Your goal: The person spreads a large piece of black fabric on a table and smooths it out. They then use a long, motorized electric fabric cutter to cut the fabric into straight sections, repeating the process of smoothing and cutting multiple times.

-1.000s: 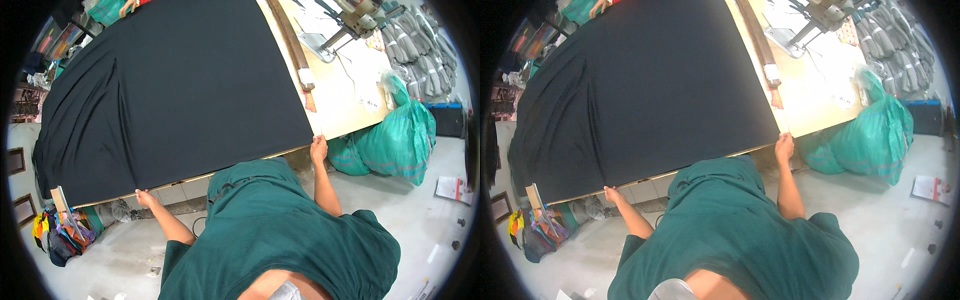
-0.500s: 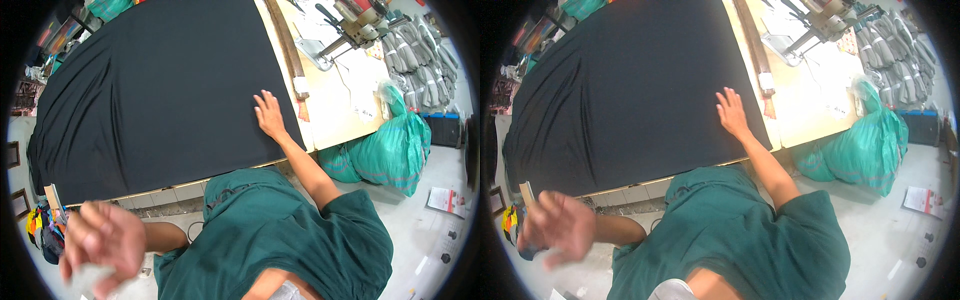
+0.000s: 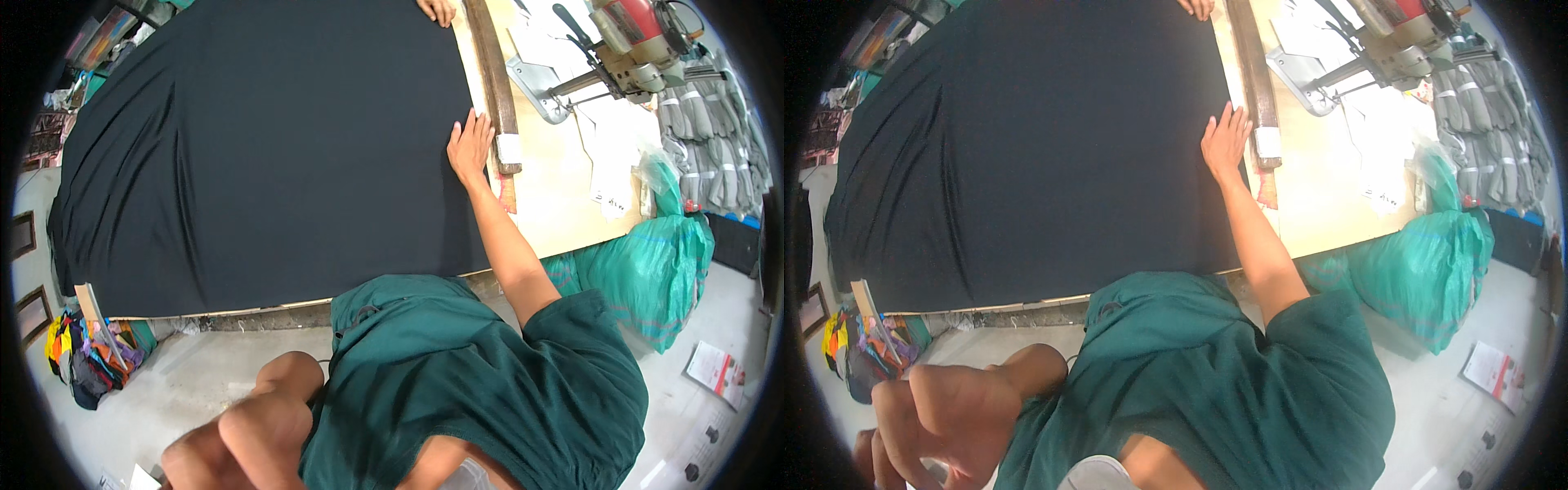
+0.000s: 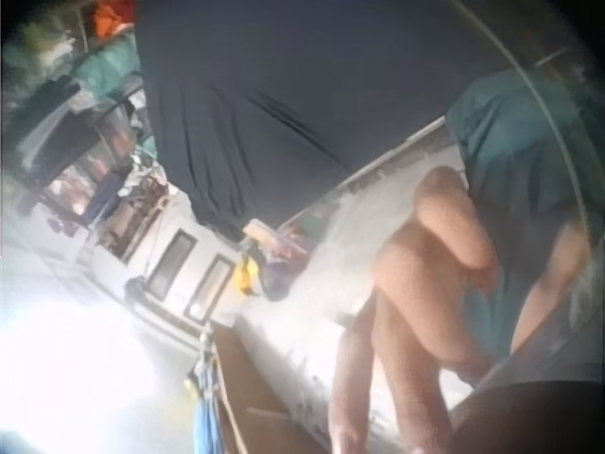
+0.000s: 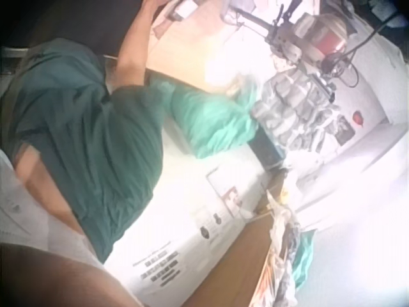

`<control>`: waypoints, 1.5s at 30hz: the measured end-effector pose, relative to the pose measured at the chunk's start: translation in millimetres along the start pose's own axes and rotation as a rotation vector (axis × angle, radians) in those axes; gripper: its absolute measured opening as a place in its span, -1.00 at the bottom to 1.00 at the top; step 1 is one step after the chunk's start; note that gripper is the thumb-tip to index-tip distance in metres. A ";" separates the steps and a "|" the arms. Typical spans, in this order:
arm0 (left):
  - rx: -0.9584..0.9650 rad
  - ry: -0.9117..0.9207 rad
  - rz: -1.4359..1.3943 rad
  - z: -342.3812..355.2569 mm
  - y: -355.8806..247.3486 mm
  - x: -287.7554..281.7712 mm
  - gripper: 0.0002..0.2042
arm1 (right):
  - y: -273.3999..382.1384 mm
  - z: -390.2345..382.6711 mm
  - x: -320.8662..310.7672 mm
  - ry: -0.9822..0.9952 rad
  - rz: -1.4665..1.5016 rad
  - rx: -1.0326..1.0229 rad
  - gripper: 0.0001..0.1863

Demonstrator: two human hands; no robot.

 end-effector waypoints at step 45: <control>-1.236 -1.104 0.596 -538.3 54.5 -9.2 -0.62 | -32.6 -50.1 -124.9 0.015 0.136 0.114 -0.19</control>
Point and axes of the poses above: each hand's wrist, its own z-axis towards the middle knuckle, its own x-axis out of the palm, y = z × x, the point moved 2 cm from there along z, towards the middle knuckle, and after that the axes turned 11 degrees about y, right-handed, at the moved point
